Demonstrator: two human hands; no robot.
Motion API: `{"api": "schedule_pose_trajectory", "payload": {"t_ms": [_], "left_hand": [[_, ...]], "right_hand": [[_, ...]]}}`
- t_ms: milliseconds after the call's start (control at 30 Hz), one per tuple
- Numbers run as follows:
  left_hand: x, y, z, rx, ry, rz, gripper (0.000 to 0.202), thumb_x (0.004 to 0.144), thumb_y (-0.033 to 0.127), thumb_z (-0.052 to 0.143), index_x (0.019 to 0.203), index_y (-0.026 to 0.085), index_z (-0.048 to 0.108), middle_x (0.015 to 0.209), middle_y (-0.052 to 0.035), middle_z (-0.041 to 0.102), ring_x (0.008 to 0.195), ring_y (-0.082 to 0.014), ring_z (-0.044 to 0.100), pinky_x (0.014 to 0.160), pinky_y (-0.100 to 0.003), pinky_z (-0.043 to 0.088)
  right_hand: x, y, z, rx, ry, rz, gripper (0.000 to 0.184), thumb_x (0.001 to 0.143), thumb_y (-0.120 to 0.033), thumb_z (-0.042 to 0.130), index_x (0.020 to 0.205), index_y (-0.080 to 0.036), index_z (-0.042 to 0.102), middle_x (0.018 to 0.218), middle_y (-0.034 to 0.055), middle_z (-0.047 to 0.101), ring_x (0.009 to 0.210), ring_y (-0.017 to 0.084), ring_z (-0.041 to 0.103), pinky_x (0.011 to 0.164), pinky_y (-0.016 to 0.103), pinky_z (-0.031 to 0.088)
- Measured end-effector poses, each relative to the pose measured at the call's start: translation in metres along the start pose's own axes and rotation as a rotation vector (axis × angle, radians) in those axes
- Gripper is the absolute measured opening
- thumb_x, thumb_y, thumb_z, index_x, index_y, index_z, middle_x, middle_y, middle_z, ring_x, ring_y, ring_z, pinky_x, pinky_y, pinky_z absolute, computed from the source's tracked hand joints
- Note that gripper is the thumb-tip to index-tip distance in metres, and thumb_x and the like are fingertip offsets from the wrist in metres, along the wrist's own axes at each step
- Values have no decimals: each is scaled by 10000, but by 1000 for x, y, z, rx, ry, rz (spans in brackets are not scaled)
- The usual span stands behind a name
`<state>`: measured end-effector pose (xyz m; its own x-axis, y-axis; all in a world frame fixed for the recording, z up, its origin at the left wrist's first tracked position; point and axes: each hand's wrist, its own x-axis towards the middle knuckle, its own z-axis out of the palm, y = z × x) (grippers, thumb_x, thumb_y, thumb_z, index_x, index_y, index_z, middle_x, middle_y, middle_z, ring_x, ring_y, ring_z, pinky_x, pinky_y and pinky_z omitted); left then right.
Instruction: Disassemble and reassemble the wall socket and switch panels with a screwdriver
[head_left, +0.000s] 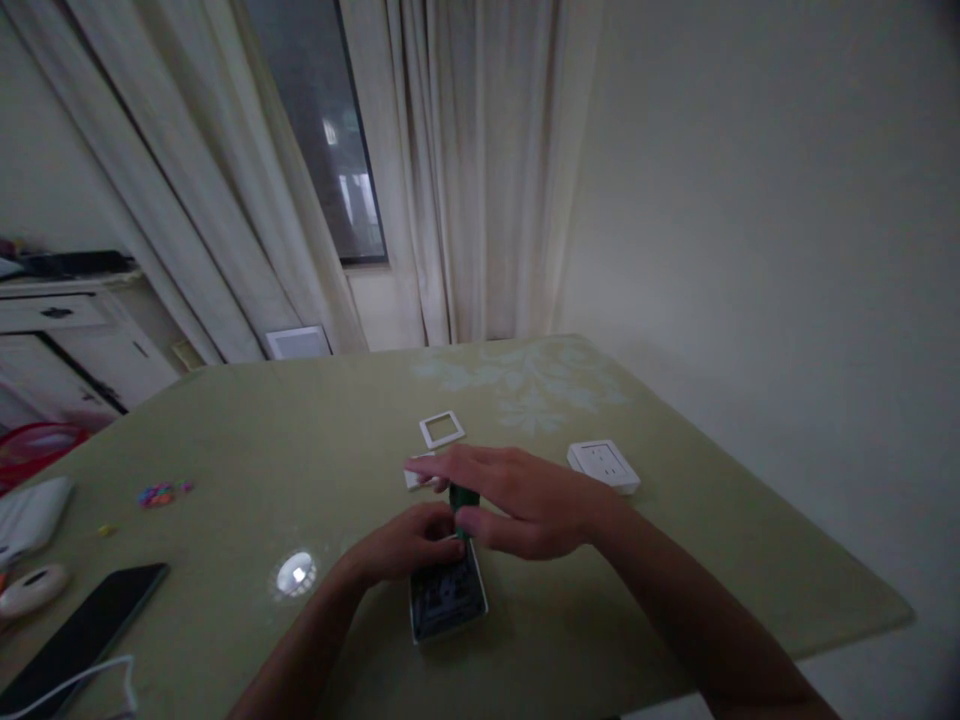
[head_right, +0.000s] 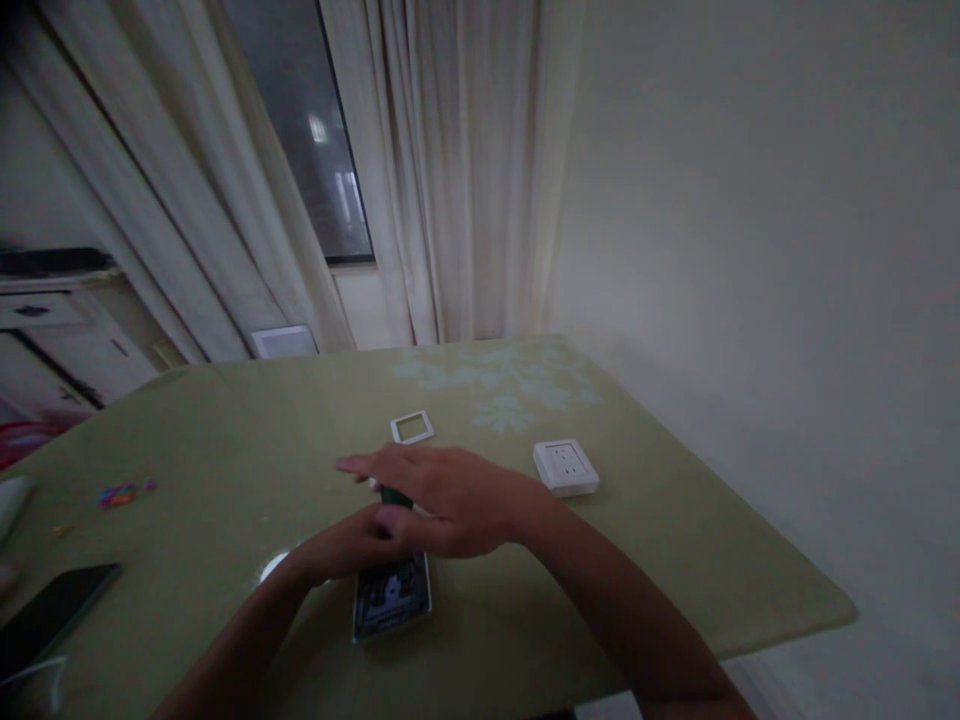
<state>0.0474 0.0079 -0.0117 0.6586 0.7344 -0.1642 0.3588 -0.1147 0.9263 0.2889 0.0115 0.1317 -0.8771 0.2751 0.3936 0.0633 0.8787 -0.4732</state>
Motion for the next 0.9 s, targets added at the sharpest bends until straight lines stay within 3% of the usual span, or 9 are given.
{"api": "schedule_pose_trajectory", "payload": {"t_ms": [67, 167, 267, 400, 500, 600, 667, 900], "left_hand": [[-2, 1, 0, 31, 52, -25, 415, 904, 497, 739, 1186, 193, 715, 1077, -65, 743, 1006, -280, 659, 832, -349, 544], [-5, 8, 0, 116, 99, -62, 444, 874, 522, 751, 1181, 202, 725, 1149, -75, 742, 1108, -330, 643, 911, -394, 556], [-6, 20, -2, 133, 94, -16, 482, 845, 555, 770, 1177, 210, 722, 1232, -75, 728, 1164, -351, 616, 982, -417, 548], [-7, 32, -3, 119, 77, 37, 405, 867, 547, 742, 1096, 212, 736, 1274, -76, 717, 1190, -354, 607, 1016, -413, 540], [-8, 31, -2, 118, 53, 11, 389, 877, 551, 730, 1032, 195, 748, 1149, -76, 753, 1127, -346, 638, 972, -411, 558], [-7, 21, -1, 118, 44, -20, 410, 884, 561, 724, 1048, 186, 745, 1061, -69, 763, 1052, -325, 664, 923, -402, 573], [-5, 12, -1, 123, 51, -32, 403, 896, 550, 718, 1064, 184, 735, 1065, -66, 759, 1056, -318, 665, 919, -397, 573], [-1, -7, 2, 89, 81, -43, 447, 893, 569, 718, 1134, 192, 713, 1153, -63, 737, 1065, -295, 657, 914, -388, 571]], "right_hand": [[-2, -6, -6, 136, -67, -9, 592, 1082, -150, 502, 1651, -185, 345, 1597, 165, 525, 1438, 239, 533, 1173, 423, 434], [0, -8, -5, 164, -85, 3, 468, 1090, -160, 546, 1552, -209, 490, 1427, 124, 665, 1283, 216, 643, 1069, 368, 500], [5, -3, 4, 8, -11, -43, 253, 1074, -309, 653, 1300, -194, 663, 1172, 74, 752, 1028, 194, 705, 899, 306, 527], [8, -2, 11, -253, 63, -97, 288, 1064, -456, 652, 1146, -187, 713, 974, 42, 746, 842, 179, 675, 756, 285, 494], [6, -7, 9, -237, 63, -54, 325, 1079, -431, 628, 1267, -173, 691, 1073, 72, 759, 929, 197, 700, 829, 302, 524], [3, -11, 3, -51, 1, -22, 465, 1091, -311, 587, 1522, -147, 524, 1402, 149, 676, 1262, 239, 646, 1065, 366, 502], [2, -11, -2, 78, -42, -32, 502, 1088, -205, 523, 1580, -135, 450, 1520, 173, 592, 1401, 244, 559, 1157, 399, 450], [5, 2, -8, 267, -48, -123, 279, 1096, -149, 504, 1324, -145, 666, 1269, 145, 715, 1223, 220, 668, 1057, 384, 524]]}}
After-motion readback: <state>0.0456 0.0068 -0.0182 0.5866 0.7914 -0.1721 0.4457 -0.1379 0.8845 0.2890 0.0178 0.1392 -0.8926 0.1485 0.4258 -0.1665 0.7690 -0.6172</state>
